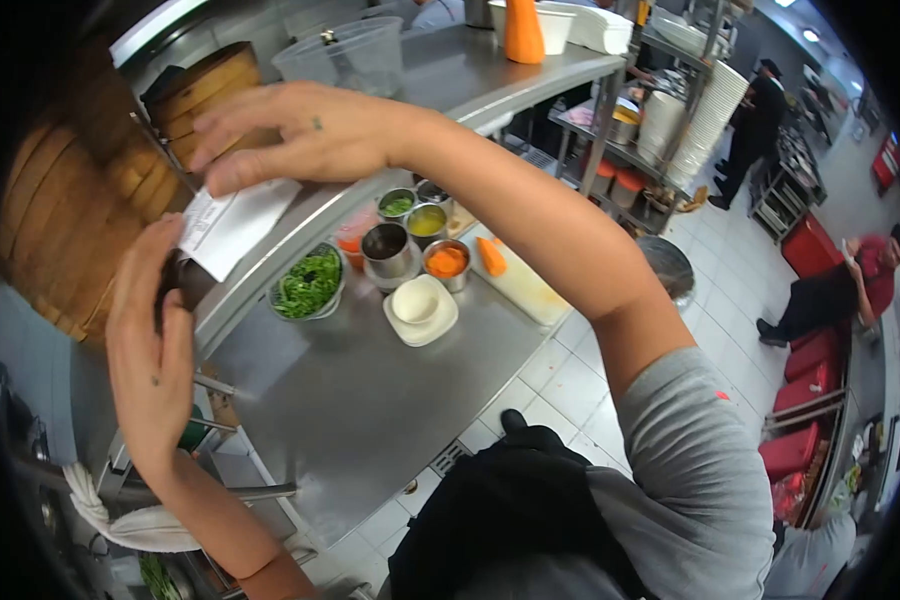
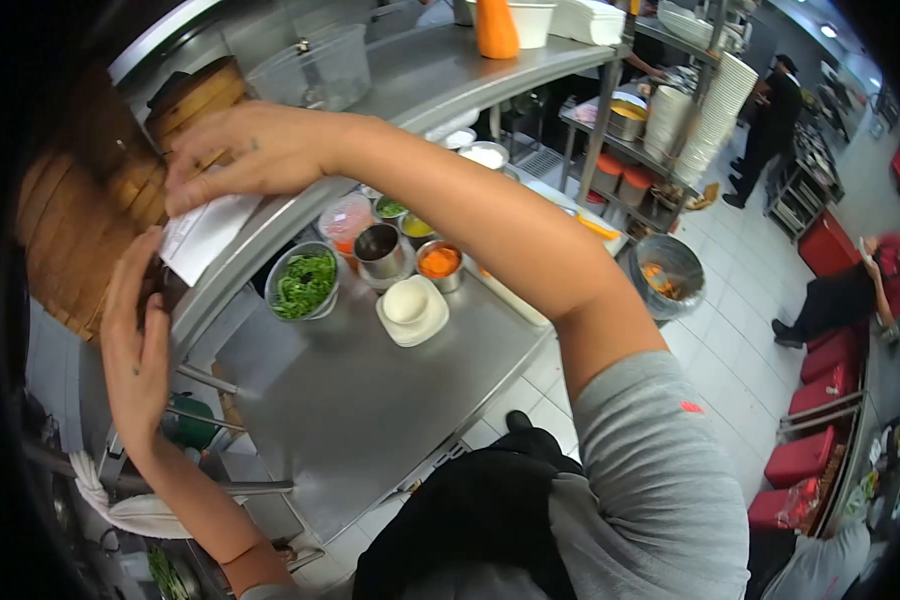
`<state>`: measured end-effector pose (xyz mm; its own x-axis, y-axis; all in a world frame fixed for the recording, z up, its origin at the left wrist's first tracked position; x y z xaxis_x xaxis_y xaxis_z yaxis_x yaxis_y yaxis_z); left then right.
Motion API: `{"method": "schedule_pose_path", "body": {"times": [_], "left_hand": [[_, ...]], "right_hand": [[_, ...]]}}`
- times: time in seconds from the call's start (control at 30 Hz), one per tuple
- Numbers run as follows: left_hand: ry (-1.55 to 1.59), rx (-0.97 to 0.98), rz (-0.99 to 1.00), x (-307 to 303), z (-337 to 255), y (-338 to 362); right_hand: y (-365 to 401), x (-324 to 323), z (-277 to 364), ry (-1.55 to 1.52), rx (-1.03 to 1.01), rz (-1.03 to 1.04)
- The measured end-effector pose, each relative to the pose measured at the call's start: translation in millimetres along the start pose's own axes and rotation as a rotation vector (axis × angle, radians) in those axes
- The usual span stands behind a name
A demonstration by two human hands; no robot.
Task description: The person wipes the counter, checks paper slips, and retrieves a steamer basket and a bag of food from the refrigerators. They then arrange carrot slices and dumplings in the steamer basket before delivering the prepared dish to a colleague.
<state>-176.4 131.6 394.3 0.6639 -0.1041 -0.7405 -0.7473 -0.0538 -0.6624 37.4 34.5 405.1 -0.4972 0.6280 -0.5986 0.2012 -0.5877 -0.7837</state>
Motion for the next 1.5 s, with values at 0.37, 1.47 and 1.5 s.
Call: {"method": "schedule_pose_path", "body": {"times": [0.37,1.47,1.5], "left_hand": [[0.038,-0.084,-0.004,5,8,5],[0.105,-0.522,0.272,568,-127,21],[0.101,-0.534,0.267,581,-128,18]], "right_hand": [[50,-41,21,0.270,-0.223,-0.592],[555,24,-95,0.029,0.938,-0.061],[569,-20,-107,0.080,1.008,-0.077]]}}
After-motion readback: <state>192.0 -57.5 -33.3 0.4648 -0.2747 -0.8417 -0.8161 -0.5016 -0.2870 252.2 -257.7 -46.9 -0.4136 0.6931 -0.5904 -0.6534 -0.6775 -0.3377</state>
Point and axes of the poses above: each hand's wrist, its own y-axis away from the middle knuckle, its own x-axis out of the palm, z = x × y, the point moved 3 cm from there along -y, towards the middle knuckle, and after that the axes turned 1 degree about -z, right-handed, at the moved point
